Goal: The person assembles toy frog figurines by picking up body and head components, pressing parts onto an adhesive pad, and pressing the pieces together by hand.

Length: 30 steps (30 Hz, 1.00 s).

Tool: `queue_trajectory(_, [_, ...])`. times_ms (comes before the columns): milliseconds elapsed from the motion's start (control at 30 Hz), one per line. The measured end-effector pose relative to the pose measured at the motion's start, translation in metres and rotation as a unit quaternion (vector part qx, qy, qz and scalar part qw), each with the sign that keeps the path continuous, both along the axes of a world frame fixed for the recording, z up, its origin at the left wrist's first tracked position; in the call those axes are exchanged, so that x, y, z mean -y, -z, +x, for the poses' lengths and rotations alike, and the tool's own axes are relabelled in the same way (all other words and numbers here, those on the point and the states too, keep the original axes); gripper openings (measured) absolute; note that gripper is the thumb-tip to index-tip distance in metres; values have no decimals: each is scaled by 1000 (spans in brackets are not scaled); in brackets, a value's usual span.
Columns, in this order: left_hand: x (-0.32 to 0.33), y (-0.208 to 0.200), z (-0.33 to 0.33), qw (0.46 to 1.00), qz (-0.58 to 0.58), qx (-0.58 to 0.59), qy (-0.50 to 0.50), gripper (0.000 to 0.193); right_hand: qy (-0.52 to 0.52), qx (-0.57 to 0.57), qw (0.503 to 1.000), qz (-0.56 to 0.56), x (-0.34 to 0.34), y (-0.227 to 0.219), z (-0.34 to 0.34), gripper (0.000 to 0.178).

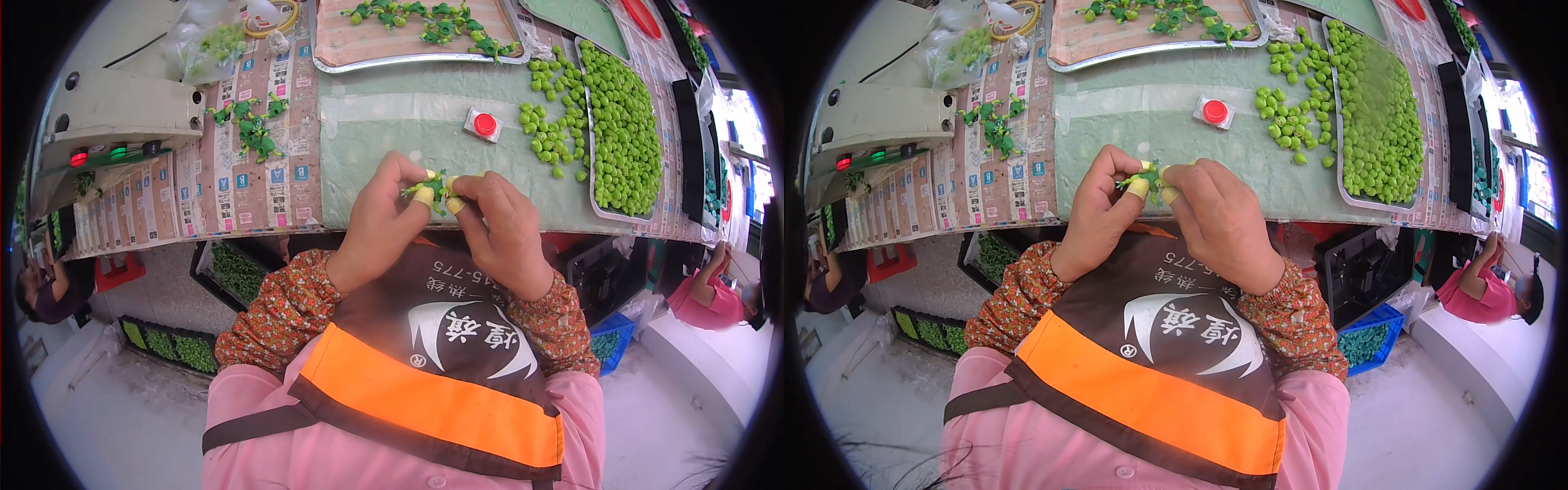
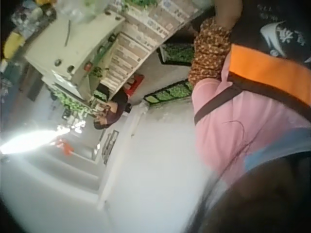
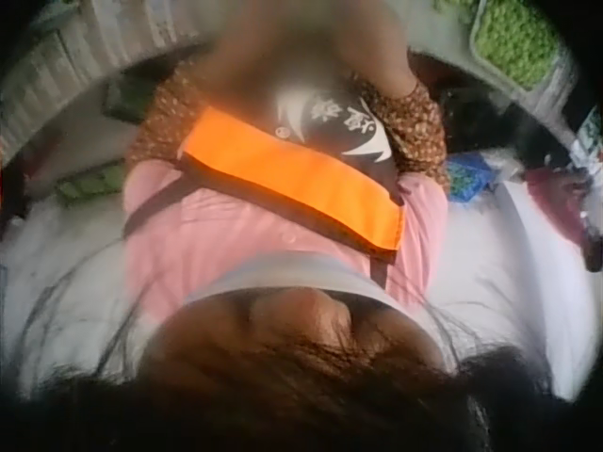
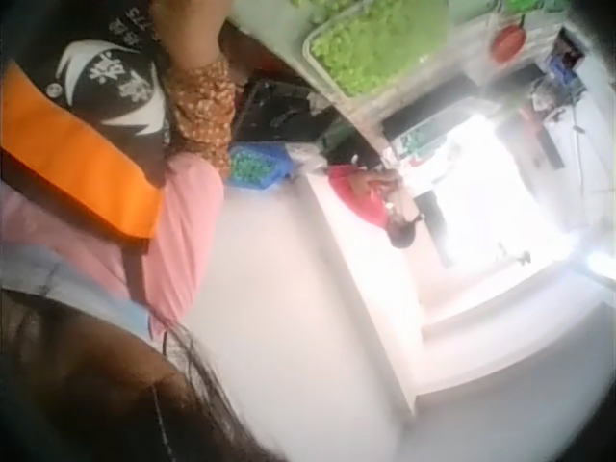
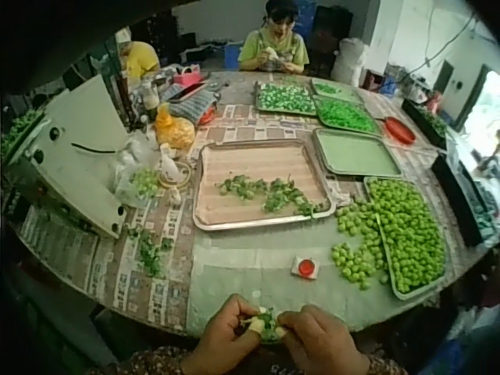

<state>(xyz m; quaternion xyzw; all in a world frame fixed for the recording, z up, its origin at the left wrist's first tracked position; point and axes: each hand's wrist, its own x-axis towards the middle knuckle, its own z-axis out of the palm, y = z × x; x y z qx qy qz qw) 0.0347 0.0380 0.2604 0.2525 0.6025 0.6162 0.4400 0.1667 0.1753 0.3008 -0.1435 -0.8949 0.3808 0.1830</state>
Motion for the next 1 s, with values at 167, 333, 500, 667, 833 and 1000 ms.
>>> queue_trajectory(167, [2, -1, 7, 992, -25, -124, 0, 21, 9, -14, 1000, 0, 5, 10, 5, 22])
queue_trajectory(333, [6, 1, 7, 994, -18, -107, 33, 25, 22, 44, 979, -195, -2, 15, 15, 22])
queue_trajectory(500, [7, -5, 4, 979, -16, -189, 71, 24, 38, 73, 861, -501, -10, 21, 22, 24])
queue_trajectory(667, [6, 4, 2, 990, 80, -87, 75, 21, 40, 12, 952, -304, -2, 22, 26, 27])
queue_trajectory(833, [12, -7, -13, 961, -45, 189, 197, 23, -8, -40, 998, -50, 0, 22, 26, 32])
queue_trajectory(1000, [13, -10, -17, 949, -31, 249, 191, 19, 30, -5, 958, -285, 6, 11, 25, 24])
